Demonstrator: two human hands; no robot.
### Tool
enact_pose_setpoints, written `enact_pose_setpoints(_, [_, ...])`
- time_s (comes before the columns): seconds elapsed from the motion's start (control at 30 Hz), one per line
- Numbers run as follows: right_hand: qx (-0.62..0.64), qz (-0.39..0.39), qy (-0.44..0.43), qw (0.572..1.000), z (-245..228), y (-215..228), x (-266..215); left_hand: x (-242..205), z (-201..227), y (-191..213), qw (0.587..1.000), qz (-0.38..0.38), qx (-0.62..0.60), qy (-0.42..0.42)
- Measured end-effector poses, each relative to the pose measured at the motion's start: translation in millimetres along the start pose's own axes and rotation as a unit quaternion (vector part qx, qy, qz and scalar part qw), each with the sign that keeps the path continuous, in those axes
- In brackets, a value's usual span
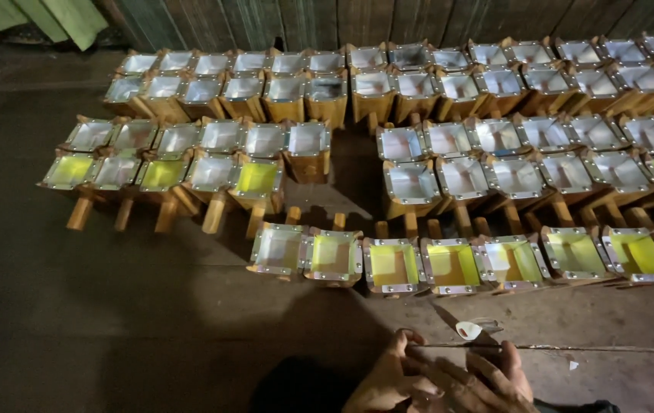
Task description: The person applies glue from a tube to the base of a small square wooden assembly and then presses the piece into a larger arrangement of similar objects on the floor.
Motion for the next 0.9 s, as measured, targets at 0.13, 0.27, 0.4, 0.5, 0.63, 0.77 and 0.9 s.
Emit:
enact_pose_setpoints(0.13, [0.008,0.045,-0.068,0.997,-7.4,-9.8,-19.2,9.8,-12.7,6.3,0.999,-0.024,0.016,0.036])
enact_pose_setpoints(0.27, [0.011,0.071,-0.103,0.992,-12.0,-33.6,-31.4,-19.4,18.4,-5.2,0.999,-0.006,0.009,0.044])
enact_pose_setpoints(0.4, [0.108,0.064,-0.185,0.975,35.3,47.6,46.2,-12.1,21.0,23.1,0.994,0.005,0.094,-0.061])
enact_pose_setpoints(0.5, [0.180,0.077,-0.202,0.960,95.7,74.1,81.6,-0.3,23.4,57.2,0.956,-0.046,-0.132,-0.256])
enact_pose_setpoints(0.63, [0.335,0.101,-0.251,0.903,153.1,108.3,136.8,-6.7,16.9,92.1,0.877,0.227,-0.314,-0.282])
enact_pose_setpoints(0.77, [0.436,0.141,-0.506,0.730,204.4,77.4,198.0,-8.3,17.9,91.8,0.865,0.240,-0.352,-0.266])
enact_pose_setpoints(0.9, [0.395,0.173,-0.576,0.695,237.3,18.0,269.2,8.6,0.2,99.7,0.864,0.224,-0.349,-0.285])
Point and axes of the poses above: each hand's wrist, its own x-axis towards the middle knuckle, its own y-axis out of the back of the hand, z = x × y, the point moved 5 cm from there along x, towards the middle knuckle, and after that the axes turned 9 degrees about y, right-handed, at the moved point
